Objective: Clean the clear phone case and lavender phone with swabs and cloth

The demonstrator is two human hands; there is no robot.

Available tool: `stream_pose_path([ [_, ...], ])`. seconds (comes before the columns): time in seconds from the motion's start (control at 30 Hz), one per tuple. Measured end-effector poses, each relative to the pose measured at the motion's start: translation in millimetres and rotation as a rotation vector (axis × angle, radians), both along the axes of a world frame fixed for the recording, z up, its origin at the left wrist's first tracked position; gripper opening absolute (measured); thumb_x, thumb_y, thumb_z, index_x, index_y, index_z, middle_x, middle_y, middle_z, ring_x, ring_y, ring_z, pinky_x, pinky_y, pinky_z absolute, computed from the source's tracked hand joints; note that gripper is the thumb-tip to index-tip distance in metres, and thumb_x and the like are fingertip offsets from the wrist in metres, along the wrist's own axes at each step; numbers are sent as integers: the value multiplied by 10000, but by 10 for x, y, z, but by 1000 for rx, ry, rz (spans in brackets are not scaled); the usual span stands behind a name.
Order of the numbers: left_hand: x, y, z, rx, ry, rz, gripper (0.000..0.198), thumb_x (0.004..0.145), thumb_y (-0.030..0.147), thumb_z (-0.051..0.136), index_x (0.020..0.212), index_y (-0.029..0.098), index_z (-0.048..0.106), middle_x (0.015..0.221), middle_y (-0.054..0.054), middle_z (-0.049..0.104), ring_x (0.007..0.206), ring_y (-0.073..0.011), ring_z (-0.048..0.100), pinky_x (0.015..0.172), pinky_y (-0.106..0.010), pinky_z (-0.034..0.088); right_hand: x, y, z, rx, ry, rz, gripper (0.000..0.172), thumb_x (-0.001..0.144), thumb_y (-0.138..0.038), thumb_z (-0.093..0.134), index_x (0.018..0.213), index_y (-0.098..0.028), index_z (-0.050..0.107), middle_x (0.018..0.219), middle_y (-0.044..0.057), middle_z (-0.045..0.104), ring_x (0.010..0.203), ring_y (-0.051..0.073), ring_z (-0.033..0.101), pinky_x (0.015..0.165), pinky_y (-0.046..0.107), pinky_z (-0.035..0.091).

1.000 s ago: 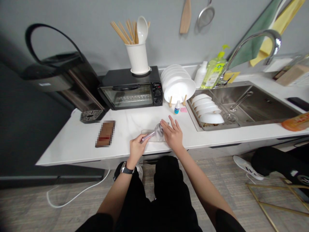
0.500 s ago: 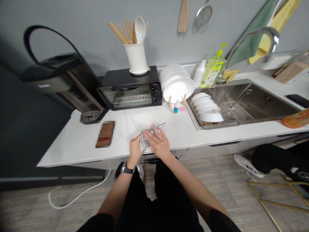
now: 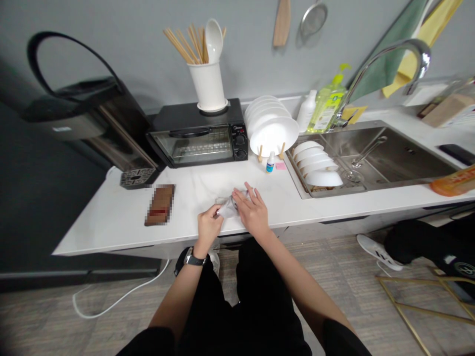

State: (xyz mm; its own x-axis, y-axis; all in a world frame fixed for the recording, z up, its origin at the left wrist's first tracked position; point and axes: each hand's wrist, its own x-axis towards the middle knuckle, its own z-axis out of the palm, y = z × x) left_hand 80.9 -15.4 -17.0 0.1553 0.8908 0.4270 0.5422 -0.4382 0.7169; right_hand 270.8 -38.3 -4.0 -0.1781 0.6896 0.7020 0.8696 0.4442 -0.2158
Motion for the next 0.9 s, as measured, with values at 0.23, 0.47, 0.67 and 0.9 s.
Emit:
stream_pose_path([
  [0.23, -34, 0, 2, 33, 35, -21, 153, 893, 139, 575, 835, 170, 712, 626, 16, 643, 547, -104, 526, 541, -195, 400, -388, -126, -57, -17, -21, 88, 537, 1042, -137, 496, 1560, -275, 521, 1516, 17, 622, 1607, 275, 296, 1275, 562, 397],
  [0.47, 9, 5, 12, -4, -21, -9, 116, 919, 209, 677, 952, 197, 787, 777, -5, 781, 637, -134, 680, 652, -215, 506, 162, 52, -11, -6, 16, -47, 516, 1043, -142, 484, 1536, -283, 546, 1494, 32, 645, 1609, 295, 296, 1262, 625, 376],
  [0.67, 19, -10, 22, -12, -61, -33, 173, 964, 345, 709, 1024, 214, 805, 892, -23, 824, 691, -142, 723, 688, -225, 533, 368, 134, 28, 0, 35, -92, 505, 1042, -119, 479, 1518, -262, 563, 1487, 38, 652, 1600, 309, 323, 1242, 626, 400],
  [0.9, -18, -1, -3, 34, 39, -10, 184, 932, 181, 577, 846, 179, 739, 630, 10, 675, 530, -110, 551, 559, -207, 435, -292, -109, -33, -22, 8, 92, 544, 1040, -116, 479, 1561, -267, 519, 1517, 25, 623, 1600, 279, 320, 1276, 568, 389],
])
